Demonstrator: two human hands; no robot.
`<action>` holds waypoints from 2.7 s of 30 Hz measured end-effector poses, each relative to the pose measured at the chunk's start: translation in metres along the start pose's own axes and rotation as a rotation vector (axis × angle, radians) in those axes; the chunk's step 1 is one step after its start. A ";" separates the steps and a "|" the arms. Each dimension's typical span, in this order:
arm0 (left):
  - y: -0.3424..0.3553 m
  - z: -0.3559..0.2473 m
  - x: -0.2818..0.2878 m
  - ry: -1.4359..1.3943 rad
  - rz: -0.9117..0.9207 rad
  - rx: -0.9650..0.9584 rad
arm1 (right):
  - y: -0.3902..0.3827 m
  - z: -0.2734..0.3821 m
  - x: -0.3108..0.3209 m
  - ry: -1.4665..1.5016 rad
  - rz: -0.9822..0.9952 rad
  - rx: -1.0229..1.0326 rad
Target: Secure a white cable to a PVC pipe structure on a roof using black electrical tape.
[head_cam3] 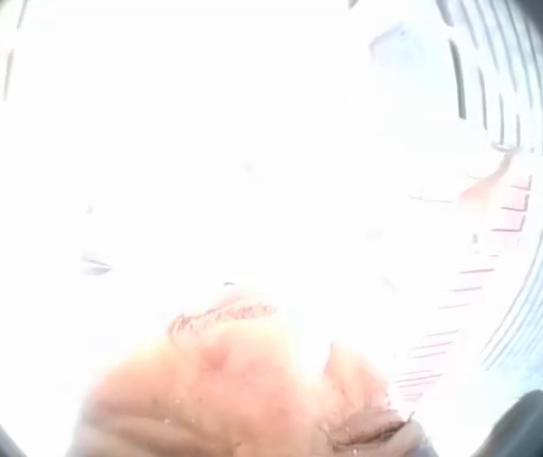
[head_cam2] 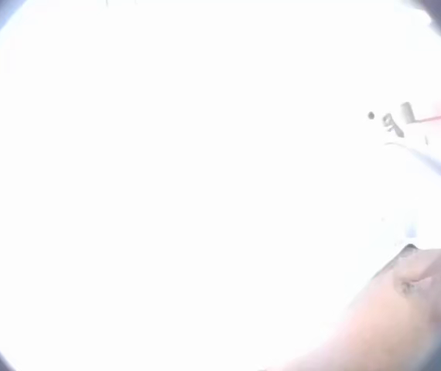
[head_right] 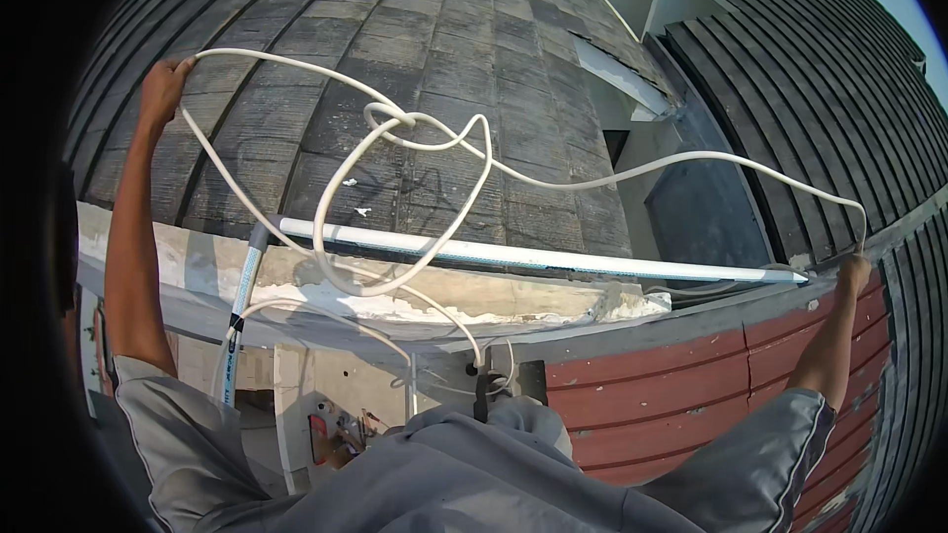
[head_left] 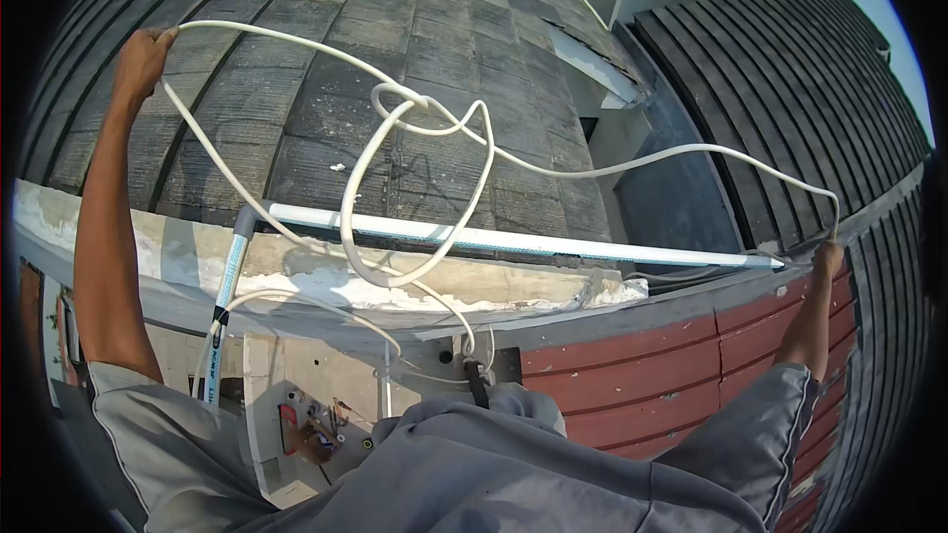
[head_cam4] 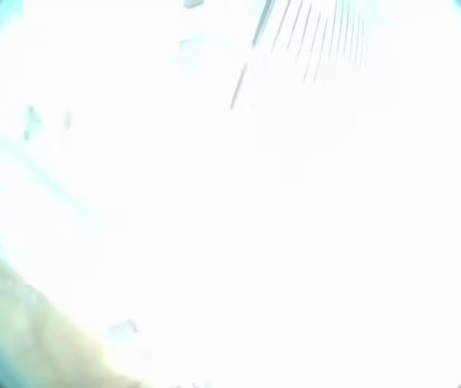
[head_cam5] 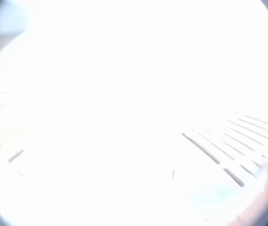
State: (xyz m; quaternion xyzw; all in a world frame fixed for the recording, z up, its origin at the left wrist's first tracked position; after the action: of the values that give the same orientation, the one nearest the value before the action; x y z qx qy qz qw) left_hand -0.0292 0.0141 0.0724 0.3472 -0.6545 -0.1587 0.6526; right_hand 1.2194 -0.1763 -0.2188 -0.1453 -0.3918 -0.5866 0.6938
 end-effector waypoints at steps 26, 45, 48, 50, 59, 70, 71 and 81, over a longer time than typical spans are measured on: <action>-0.065 -0.119 0.188 -0.287 -0.511 -0.560 | -0.609 0.351 -0.217 0.213 1.771 0.783; 0.013 -0.030 0.052 -0.086 -0.214 -0.312 | -0.145 0.156 -0.104 0.748 0.577 0.299; 0.027 -0.016 0.059 -0.049 -0.156 -0.276 | -0.126 0.138 -0.095 0.718 0.553 0.260; 0.030 -0.016 0.065 -0.023 -0.170 -0.243 | -0.125 0.143 -0.097 0.761 0.606 0.245; -0.021 -0.107 0.080 -0.309 -0.154 -0.208 | -0.359 0.291 -0.066 0.194 1.118 1.078; -0.070 -0.237 0.142 -0.553 -0.481 -0.655 | -0.587 0.349 -0.105 0.398 1.539 1.173; -0.069 -0.235 0.143 -0.580 -0.487 -0.636 | -0.593 0.355 -0.108 0.393 1.536 1.177; -0.054 -0.082 0.003 0.035 0.007 -0.244 | -0.394 0.322 -0.080 1.709 1.058 0.250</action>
State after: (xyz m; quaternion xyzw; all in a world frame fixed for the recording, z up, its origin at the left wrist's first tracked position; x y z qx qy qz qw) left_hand 0.0632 -0.0060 0.0472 0.2656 -0.6201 -0.2285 0.7020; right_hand 0.7333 -0.0133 -0.1676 0.2420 0.2919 -0.0663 0.9230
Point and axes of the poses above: each hand's wrist, its own y-axis towards the middle knuckle, its own x-axis out of the back of the hand, z = x × y, the point moved 7 cm from there along y, towards the middle knuckle, and after that the axes turned 4 degrees about y, right-handed, at the moved point
